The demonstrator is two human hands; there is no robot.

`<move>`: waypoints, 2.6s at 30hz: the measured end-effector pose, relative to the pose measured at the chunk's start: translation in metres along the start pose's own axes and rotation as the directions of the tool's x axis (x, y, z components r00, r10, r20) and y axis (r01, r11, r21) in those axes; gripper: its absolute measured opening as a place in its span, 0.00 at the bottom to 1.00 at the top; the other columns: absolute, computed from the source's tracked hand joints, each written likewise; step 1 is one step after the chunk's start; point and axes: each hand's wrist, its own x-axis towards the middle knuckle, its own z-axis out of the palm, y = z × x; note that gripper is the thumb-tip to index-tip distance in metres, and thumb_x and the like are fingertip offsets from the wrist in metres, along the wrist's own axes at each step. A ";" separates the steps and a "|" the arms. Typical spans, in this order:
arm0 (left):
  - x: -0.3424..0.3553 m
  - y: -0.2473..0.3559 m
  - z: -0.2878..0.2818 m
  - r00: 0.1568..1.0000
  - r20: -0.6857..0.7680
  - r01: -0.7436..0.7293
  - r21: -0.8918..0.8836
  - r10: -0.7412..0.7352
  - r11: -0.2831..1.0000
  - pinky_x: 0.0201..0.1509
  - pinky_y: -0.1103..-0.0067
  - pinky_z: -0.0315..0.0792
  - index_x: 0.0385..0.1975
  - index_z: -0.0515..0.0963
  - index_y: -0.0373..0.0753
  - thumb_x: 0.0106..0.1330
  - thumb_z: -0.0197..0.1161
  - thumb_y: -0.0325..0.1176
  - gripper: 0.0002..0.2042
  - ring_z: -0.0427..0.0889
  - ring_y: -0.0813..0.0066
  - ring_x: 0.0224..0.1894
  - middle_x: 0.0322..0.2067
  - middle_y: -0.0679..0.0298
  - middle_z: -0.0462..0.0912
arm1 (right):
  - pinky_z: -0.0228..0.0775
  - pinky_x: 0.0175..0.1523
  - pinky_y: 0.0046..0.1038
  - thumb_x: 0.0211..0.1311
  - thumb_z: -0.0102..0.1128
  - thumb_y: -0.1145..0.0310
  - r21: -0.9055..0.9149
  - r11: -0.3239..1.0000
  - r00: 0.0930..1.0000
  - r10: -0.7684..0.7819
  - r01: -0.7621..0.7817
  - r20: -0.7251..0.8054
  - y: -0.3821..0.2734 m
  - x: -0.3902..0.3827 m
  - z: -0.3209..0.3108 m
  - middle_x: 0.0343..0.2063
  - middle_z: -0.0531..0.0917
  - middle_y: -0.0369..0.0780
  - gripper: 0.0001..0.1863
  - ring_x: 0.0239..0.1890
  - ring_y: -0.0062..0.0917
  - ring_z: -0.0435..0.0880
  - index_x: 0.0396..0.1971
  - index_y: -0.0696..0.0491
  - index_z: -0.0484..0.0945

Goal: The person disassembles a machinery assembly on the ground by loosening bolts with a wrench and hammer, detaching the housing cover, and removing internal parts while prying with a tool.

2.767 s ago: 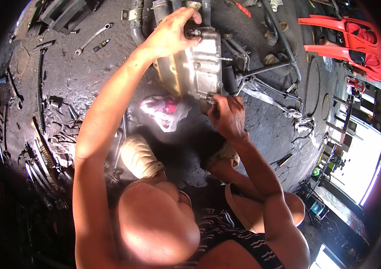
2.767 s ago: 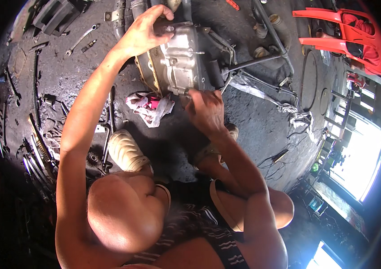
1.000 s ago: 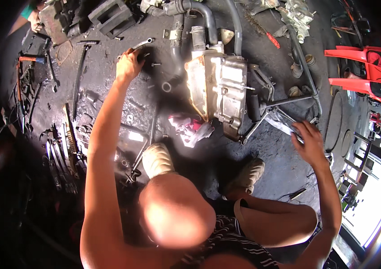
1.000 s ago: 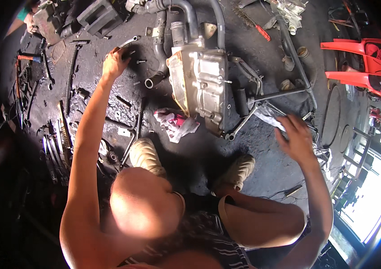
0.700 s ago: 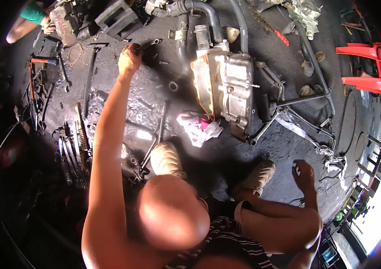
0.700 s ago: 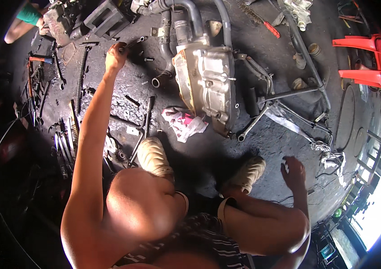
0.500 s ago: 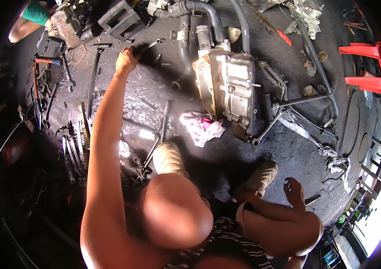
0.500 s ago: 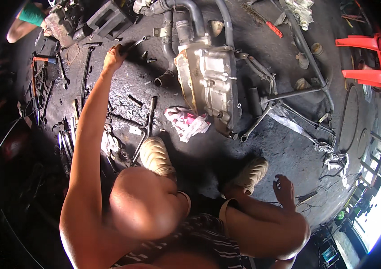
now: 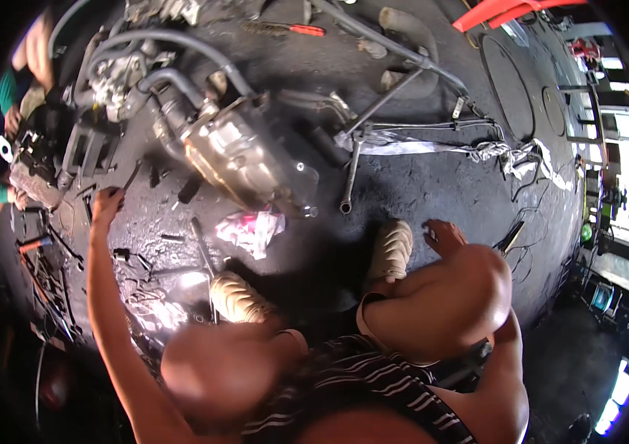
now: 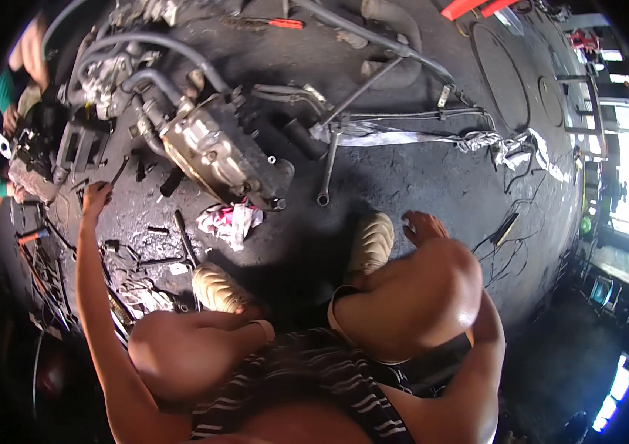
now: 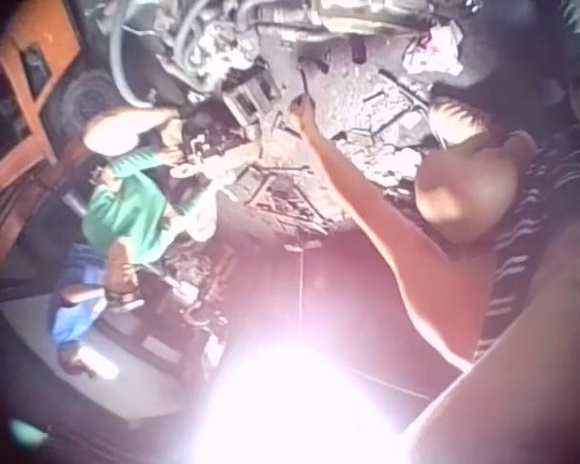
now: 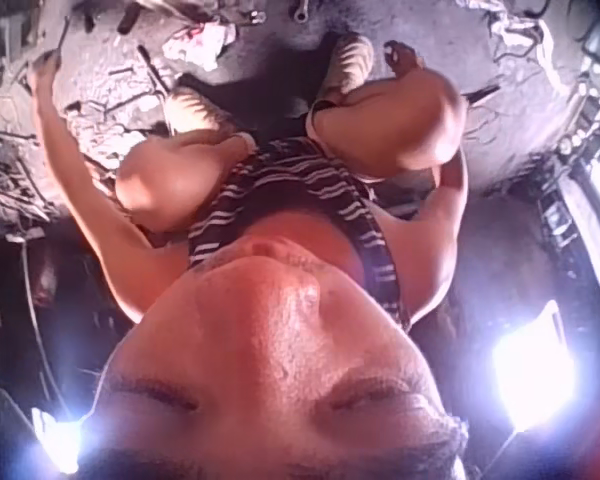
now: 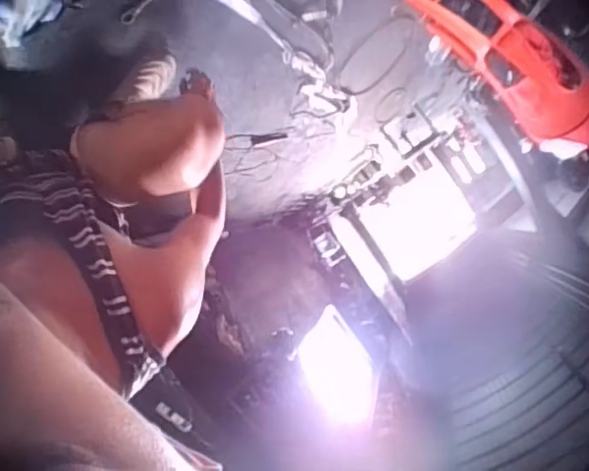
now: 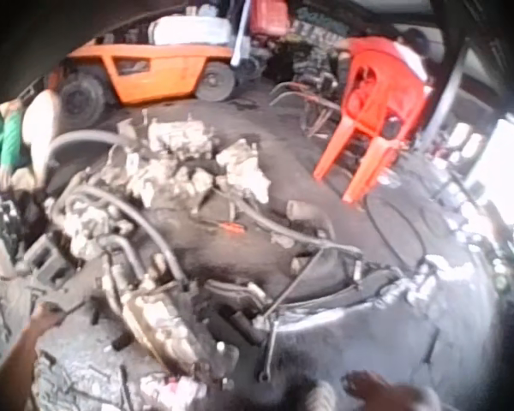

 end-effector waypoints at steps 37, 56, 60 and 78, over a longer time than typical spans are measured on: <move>-0.207 0.340 0.505 0.697 0.438 -0.457 -0.340 0.568 0.822 0.38 0.74 0.75 0.37 0.81 0.35 0.64 0.65 0.35 0.10 0.84 0.69 0.31 0.28 0.59 0.84 | 0.62 0.27 0.36 0.69 0.53 0.51 0.637 0.771 0.842 0.358 -0.023 -0.403 0.055 0.037 -0.045 0.13 0.70 0.46 0.24 0.16 0.34 0.64 0.25 0.60 0.70; -0.196 0.378 0.575 0.459 0.197 -0.883 -0.008 0.866 0.470 0.47 0.65 0.75 0.29 0.80 0.41 0.57 0.63 0.31 0.03 0.79 0.58 0.44 0.35 0.59 0.81 | 0.50 0.20 0.17 0.74 0.50 0.56 0.958 0.265 0.576 0.803 -0.109 -0.156 0.095 -0.110 0.019 0.15 0.65 0.27 0.19 0.16 0.10 0.61 0.40 0.59 0.77; -0.193 0.370 0.579 0.395 0.253 -0.918 0.089 0.883 0.386 0.47 0.64 0.75 0.27 0.80 0.41 0.59 0.57 0.31 0.05 0.79 0.57 0.43 0.34 0.60 0.80 | 0.48 0.16 0.18 0.74 0.51 0.58 0.950 0.303 0.497 0.814 0.079 -0.301 0.101 -0.116 -0.007 0.14 0.67 0.28 0.16 0.12 0.11 0.60 0.35 0.57 0.76; -0.197 0.392 0.584 0.419 0.514 -0.908 0.213 0.749 0.362 0.48 0.63 0.74 0.40 0.80 0.42 0.67 0.52 0.34 0.10 0.76 0.61 0.52 0.45 0.62 0.80 | 0.49 0.13 0.20 0.72 0.51 0.52 0.893 0.438 0.276 0.850 0.105 -0.449 0.104 -0.164 -0.071 0.12 0.68 0.31 0.21 0.10 0.14 0.62 0.34 0.58 0.75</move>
